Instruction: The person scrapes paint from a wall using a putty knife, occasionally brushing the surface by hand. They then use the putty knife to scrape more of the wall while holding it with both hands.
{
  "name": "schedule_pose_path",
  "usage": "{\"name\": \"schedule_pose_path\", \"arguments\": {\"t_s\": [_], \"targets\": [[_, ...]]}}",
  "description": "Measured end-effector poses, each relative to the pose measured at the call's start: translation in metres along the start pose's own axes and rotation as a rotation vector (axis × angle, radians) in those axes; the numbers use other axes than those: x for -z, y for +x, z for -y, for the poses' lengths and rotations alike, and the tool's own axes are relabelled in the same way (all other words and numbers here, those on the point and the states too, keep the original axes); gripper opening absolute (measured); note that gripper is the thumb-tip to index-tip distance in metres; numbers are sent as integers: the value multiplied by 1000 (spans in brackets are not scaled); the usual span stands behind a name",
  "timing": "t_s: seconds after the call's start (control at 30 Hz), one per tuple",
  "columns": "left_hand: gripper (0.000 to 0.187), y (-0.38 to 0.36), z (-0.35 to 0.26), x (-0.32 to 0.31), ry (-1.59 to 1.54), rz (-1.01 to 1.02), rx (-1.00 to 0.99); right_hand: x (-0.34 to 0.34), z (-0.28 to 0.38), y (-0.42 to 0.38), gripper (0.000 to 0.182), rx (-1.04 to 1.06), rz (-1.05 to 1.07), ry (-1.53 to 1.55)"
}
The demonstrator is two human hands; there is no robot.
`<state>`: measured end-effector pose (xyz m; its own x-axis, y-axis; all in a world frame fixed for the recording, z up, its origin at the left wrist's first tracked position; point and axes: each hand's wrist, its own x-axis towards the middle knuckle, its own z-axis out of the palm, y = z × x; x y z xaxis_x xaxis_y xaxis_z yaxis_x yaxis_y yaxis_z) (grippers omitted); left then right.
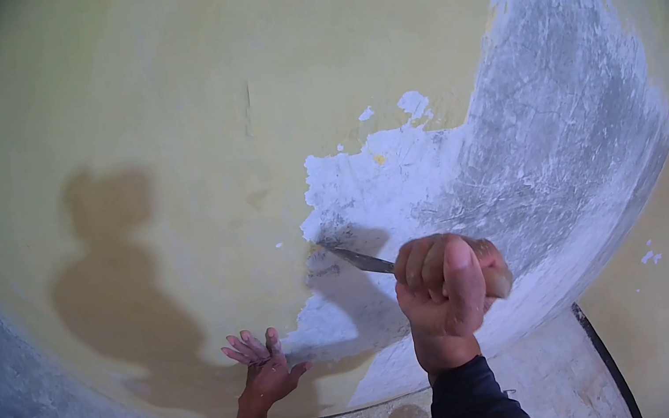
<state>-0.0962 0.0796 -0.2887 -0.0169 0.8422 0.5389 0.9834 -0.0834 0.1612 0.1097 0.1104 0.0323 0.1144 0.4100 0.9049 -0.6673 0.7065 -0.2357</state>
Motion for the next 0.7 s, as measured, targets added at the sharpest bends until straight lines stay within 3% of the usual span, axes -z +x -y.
{"name": "schedule_pose_path", "arguments": {"t_s": [0.1, 0.23, 0.3, 0.33, 0.4, 0.7], "targets": [[110, 0, 2, 1, 77, -78, -63, 4, -5, -2, 36, 36, -1, -27], [110, -5, 1, -1, 33, 52, 4, 1, -1, -2, 37, -24, -11, 40], [110, -1, 2, 0, 60, -44, -48, 1, -4, -2, 39, 94, -62, -226], [110, -6, 2, 0, 60, -36, -49, 2, -7, -7, 42, -4, -25, 33], [109, -2, 3, -3, 68, -53, -50, -5, 4, -6, 43, -64, -20, -86], [110, -2, 3, -1, 63, -52, -60, -9, 0, -6, 43, -79, -46, -16]]}}
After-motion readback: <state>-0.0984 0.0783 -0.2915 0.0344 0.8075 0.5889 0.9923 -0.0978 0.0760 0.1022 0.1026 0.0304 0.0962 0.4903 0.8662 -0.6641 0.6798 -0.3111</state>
